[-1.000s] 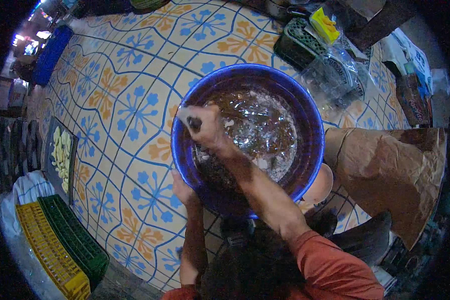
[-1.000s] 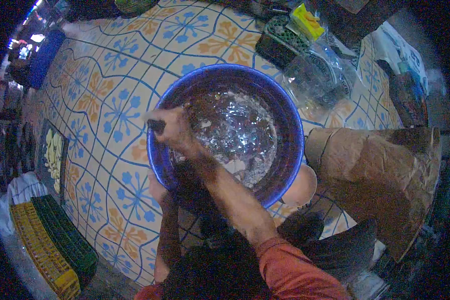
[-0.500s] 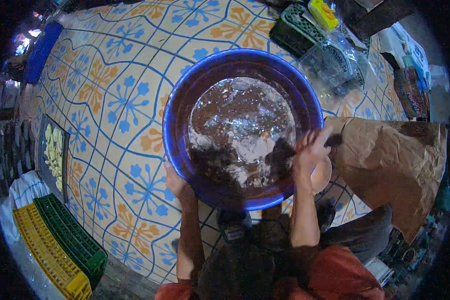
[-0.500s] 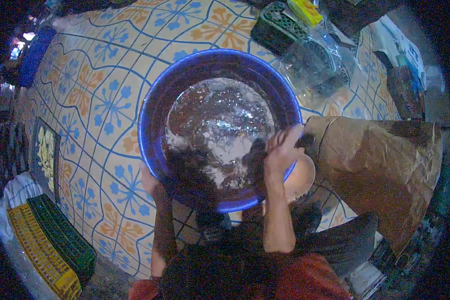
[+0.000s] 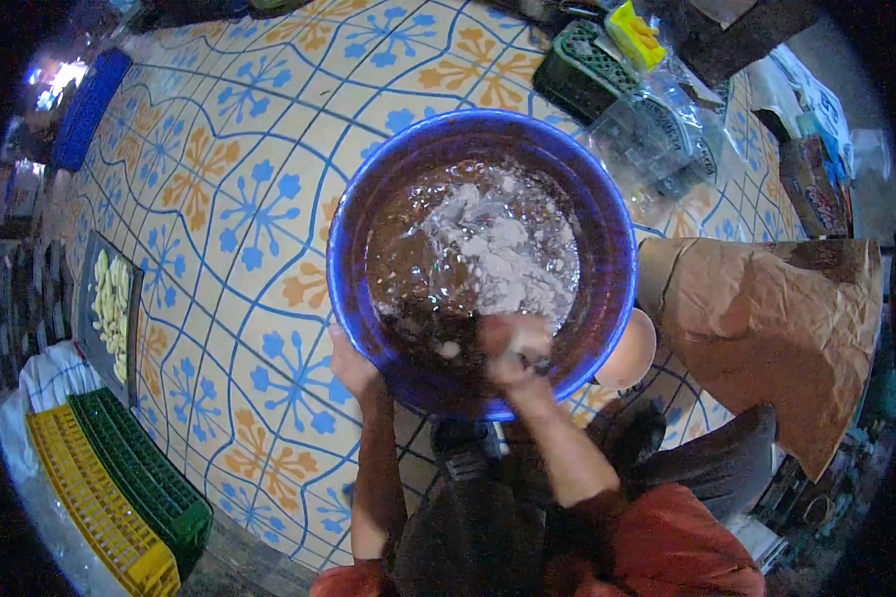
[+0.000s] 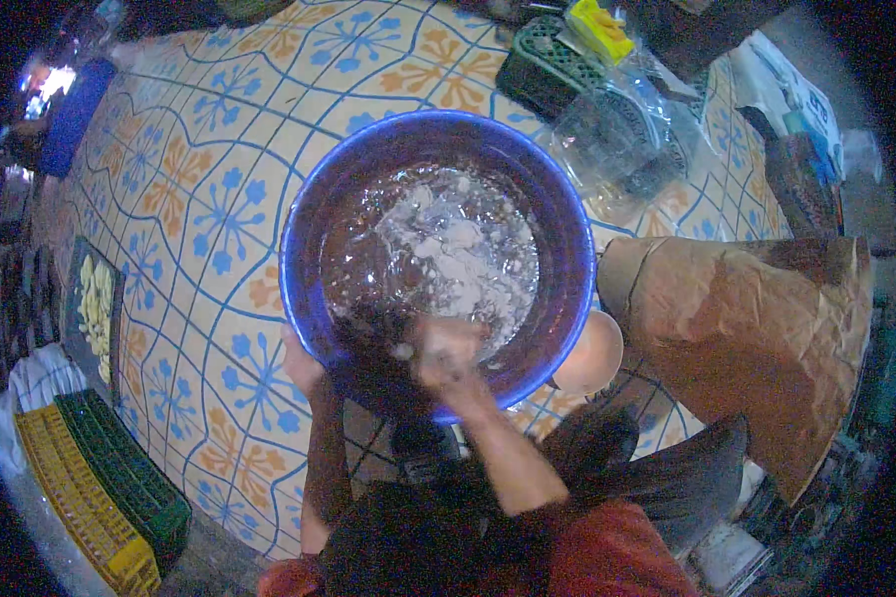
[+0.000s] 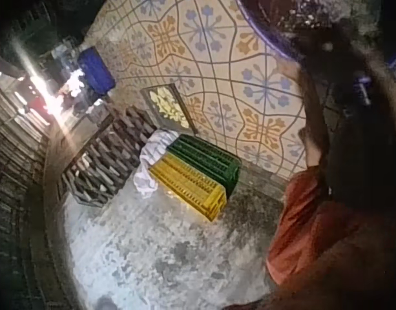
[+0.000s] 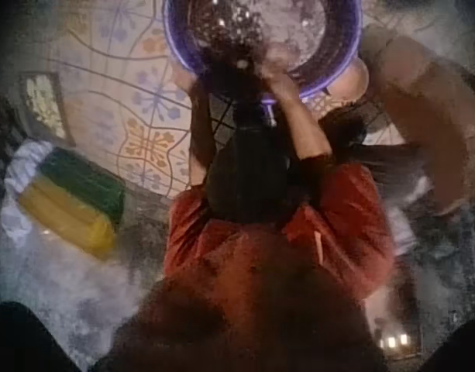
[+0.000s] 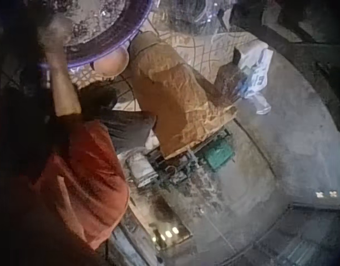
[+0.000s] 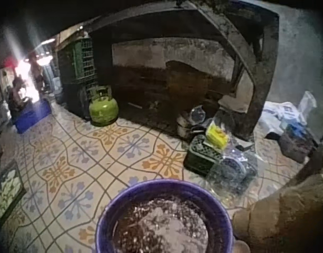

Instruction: The person adds flour from a large sack into a blue basin containing a dark liquid and mixes the ingredients together by hand and with a wooden paddle.

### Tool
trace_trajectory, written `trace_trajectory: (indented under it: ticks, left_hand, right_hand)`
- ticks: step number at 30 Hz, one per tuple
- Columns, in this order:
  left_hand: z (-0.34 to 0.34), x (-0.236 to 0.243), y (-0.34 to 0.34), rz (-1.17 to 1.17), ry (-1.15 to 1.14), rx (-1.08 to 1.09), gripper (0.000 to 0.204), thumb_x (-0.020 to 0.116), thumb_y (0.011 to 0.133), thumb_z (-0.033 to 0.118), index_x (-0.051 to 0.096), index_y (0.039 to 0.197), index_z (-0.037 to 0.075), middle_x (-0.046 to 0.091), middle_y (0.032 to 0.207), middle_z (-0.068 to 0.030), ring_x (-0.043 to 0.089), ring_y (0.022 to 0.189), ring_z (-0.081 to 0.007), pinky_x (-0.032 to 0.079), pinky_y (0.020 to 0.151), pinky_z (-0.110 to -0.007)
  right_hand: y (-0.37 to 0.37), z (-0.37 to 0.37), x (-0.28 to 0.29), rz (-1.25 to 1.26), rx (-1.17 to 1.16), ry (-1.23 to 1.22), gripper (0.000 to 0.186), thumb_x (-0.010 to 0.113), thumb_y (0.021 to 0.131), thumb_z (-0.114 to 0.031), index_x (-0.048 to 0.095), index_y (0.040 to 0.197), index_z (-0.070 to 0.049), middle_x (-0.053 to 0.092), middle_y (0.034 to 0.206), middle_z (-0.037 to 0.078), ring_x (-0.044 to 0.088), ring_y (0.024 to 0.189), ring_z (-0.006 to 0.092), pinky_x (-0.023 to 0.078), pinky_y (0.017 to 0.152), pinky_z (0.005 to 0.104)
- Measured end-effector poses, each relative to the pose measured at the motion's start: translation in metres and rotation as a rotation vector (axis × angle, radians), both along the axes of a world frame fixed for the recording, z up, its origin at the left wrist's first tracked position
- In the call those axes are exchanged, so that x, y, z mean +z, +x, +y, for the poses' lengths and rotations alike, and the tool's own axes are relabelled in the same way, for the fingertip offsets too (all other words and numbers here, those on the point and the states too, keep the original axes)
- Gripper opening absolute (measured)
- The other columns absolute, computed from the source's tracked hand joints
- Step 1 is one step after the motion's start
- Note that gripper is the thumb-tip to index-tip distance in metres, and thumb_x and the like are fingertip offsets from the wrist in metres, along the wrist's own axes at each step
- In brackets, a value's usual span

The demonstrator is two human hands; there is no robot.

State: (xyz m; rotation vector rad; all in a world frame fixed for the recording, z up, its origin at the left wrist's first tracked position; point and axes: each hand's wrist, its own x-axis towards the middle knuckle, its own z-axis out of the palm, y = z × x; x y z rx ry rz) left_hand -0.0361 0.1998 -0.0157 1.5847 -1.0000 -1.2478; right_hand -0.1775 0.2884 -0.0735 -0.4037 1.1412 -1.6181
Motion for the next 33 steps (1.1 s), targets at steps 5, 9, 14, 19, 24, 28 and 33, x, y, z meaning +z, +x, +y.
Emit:
trace_trajectory:
  ticks: [5, 9, 14, 19, 24, 28, 33]
  left_hand:
    - [0.003, -0.005, 0.006, -0.119, -0.104, -0.025, 0.044, 0.029, 0.096, 0.032, 0.057, 0.092, -0.001, 0.059, 0.076, -0.0053, 0.052, 0.065, -0.0126, 0.043, 0.059, -0.027]
    - [0.001, -0.009, 0.004, -0.167, -0.162, -0.045, 0.045, 0.028, 0.096, 0.033, 0.058, 0.091, -0.001, 0.059, 0.076, -0.0053, 0.052, 0.064, -0.0128, 0.044, 0.059, -0.027]
    - [0.000, -0.005, 0.017, -0.115, -0.075, -0.016, 0.045, 0.028, 0.096, 0.032, 0.057, 0.091, -0.001, 0.060, 0.076, -0.0059, 0.053, 0.065, -0.0134, 0.044, 0.059, -0.028]
    - [0.000, -0.025, 0.009, 0.044, 0.046, 0.038, 0.043, 0.032, 0.096, 0.032, 0.058, 0.091, -0.002, 0.058, 0.074, -0.0045, 0.051, 0.062, -0.0142, 0.043, 0.058, -0.031]
    - [0.001, -0.016, 0.001, 0.123, 0.019, 0.004, 0.045, 0.029, 0.096, 0.032, 0.058, 0.092, -0.002, 0.060, 0.081, -0.0058, 0.053, 0.068, -0.0129, 0.044, 0.063, -0.026]
    - [0.000, -0.016, 0.031, 0.019, -0.026, 0.056, 0.044, 0.030, 0.096, 0.031, 0.058, 0.092, -0.002, 0.060, 0.081, -0.0053, 0.053, 0.068, -0.0128, 0.043, 0.062, -0.027]
    - [-0.001, -0.009, 0.018, 0.058, 0.120, 0.100, 0.039, 0.033, 0.096, 0.030, 0.057, 0.090, 0.000, 0.058, 0.077, -0.0035, 0.050, 0.065, -0.0113, 0.042, 0.059, -0.026]
  right_hand:
    - [-0.130, -0.039, 0.049, 0.027, -0.486, -0.508, 0.018, 0.041, 0.091, -0.022, 0.051, 0.090, -0.007, 0.049, 0.070, 0.001, 0.043, 0.059, 0.0145, 0.033, 0.053, 0.0263]
    - [-0.119, -0.126, 0.017, 1.160, -0.486, 0.089, 0.035, 0.046, 0.088, -0.022, 0.046, 0.119, -0.007, 0.050, 0.093, 0.008, 0.047, 0.080, 0.0218, 0.035, 0.075, 0.0404]
    - [0.006, -0.068, 0.073, 1.027, 0.123, -0.160, 0.017, 0.058, 0.079, -0.017, 0.046, 0.073, -0.005, 0.052, 0.079, 0.012, 0.048, 0.065, 0.0226, 0.041, 0.063, 0.0342]
    - [-0.074, -0.002, 0.053, 0.349, -0.368, -0.123, 0.029, 0.036, 0.094, -0.022, 0.041, 0.067, -0.013, 0.037, 0.058, -0.001, 0.039, 0.053, 0.0107, 0.032, 0.049, 0.0258]
    - [-0.110, -0.084, 0.015, 1.241, -0.621, 0.046, 0.018, 0.047, 0.083, -0.025, 0.052, 0.088, -0.008, 0.049, 0.085, 0.007, 0.045, 0.070, 0.0193, 0.037, 0.059, 0.0336]
    - [0.013, -0.061, 0.079, 1.239, 0.374, -0.002, 0.014, 0.057, 0.070, -0.017, 0.061, 0.075, -0.005, 0.059, 0.066, 0.011, 0.056, 0.060, 0.0255, 0.042, 0.059, 0.0351]
    - [-0.038, -0.021, 0.063, 0.512, -0.313, 0.072, 0.040, 0.037, 0.089, -0.040, 0.038, 0.060, -0.013, 0.032, 0.051, -0.001, 0.032, 0.044, 0.0135, 0.028, 0.043, 0.0285]
